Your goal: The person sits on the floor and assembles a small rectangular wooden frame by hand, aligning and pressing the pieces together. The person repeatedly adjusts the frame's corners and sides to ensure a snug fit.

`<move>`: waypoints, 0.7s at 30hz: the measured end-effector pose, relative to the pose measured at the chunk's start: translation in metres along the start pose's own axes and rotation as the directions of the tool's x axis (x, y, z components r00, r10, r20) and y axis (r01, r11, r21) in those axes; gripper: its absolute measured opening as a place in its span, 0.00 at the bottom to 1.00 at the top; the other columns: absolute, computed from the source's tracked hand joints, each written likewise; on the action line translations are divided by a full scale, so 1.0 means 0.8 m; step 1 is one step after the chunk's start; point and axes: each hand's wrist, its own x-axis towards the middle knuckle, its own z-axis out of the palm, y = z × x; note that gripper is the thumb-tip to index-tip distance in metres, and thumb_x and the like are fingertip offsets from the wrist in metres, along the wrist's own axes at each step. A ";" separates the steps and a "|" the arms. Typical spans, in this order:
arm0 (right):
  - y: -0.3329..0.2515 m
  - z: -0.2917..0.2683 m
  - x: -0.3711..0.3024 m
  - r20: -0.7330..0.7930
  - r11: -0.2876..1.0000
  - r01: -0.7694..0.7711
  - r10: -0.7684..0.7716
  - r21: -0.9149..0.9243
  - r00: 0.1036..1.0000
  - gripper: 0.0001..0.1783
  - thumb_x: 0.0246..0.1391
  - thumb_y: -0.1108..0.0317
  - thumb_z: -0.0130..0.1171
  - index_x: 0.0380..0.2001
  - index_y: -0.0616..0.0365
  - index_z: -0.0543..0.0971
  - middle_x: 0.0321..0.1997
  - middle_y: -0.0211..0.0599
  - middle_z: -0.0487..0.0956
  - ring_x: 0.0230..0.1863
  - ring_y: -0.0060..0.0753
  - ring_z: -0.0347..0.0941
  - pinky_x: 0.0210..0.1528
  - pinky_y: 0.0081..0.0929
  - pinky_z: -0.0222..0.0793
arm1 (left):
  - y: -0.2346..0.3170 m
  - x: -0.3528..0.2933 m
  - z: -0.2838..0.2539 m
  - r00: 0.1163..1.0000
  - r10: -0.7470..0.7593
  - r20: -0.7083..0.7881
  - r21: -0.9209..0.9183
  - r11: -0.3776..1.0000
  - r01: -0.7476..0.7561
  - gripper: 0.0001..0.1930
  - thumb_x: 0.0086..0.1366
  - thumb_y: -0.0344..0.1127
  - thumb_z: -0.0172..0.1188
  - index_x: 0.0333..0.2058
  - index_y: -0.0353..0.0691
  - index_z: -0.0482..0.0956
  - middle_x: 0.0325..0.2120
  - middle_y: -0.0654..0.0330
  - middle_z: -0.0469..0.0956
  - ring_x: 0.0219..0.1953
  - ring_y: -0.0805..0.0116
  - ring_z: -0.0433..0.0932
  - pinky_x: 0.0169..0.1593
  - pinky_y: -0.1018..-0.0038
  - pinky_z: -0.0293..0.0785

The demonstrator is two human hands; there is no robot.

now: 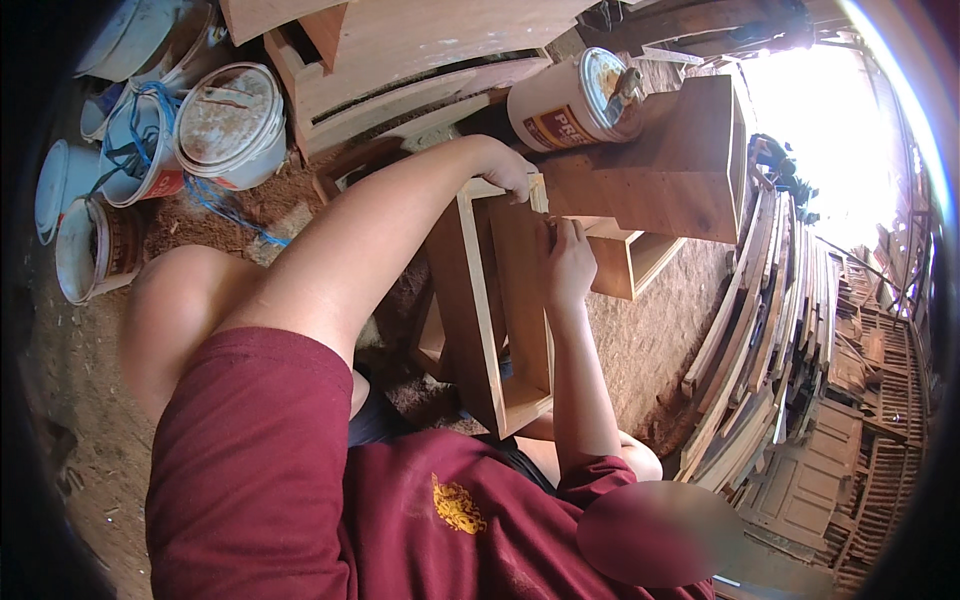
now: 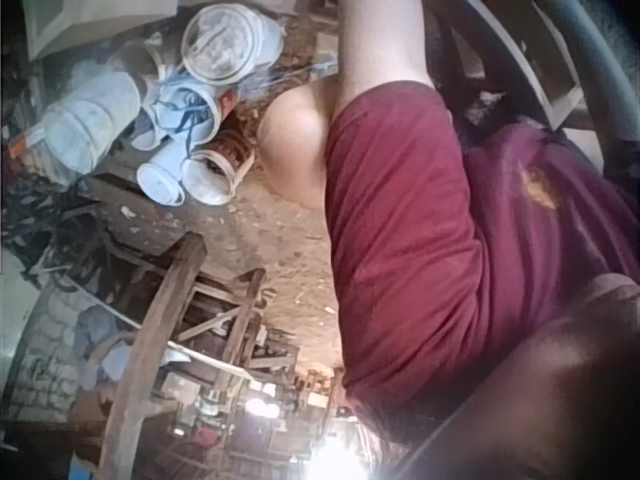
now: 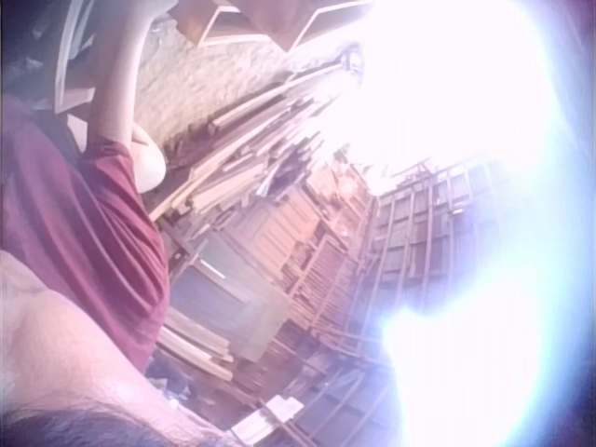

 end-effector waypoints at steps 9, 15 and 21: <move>-0.006 0.001 0.006 0.091 0.995 -0.070 0.076 -0.072 0.993 0.11 0.63 0.59 0.51 0.37 0.55 0.73 0.42 0.43 0.76 0.40 0.54 0.77 0.36 0.47 0.73 | 0.010 -0.007 -0.003 1.000 -0.026 0.011 -0.005 1.000 0.026 0.30 0.48 0.37 0.62 0.54 0.44 0.73 0.43 0.52 0.78 0.47 0.56 0.75 0.49 0.62 0.69; -0.024 0.004 0.024 -0.008 0.997 -0.059 0.058 -0.052 0.998 0.11 0.63 0.60 0.55 0.33 0.56 0.72 0.38 0.43 0.77 0.37 0.53 0.77 0.34 0.45 0.73 | 0.017 -0.012 -0.008 1.000 -0.015 0.009 0.003 1.000 0.015 0.31 0.47 0.37 0.62 0.55 0.43 0.74 0.45 0.52 0.78 0.48 0.58 0.74 0.50 0.63 0.69; -0.017 0.008 0.027 -0.026 0.997 -0.068 0.067 -0.040 0.997 0.10 0.62 0.61 0.55 0.33 0.57 0.72 0.38 0.43 0.78 0.37 0.53 0.77 0.34 0.47 0.73 | 0.020 -0.016 -0.006 1.000 -0.018 0.024 -0.063 0.998 0.019 0.33 0.45 0.37 0.62 0.55 0.42 0.74 0.47 0.53 0.77 0.50 0.59 0.73 0.51 0.63 0.69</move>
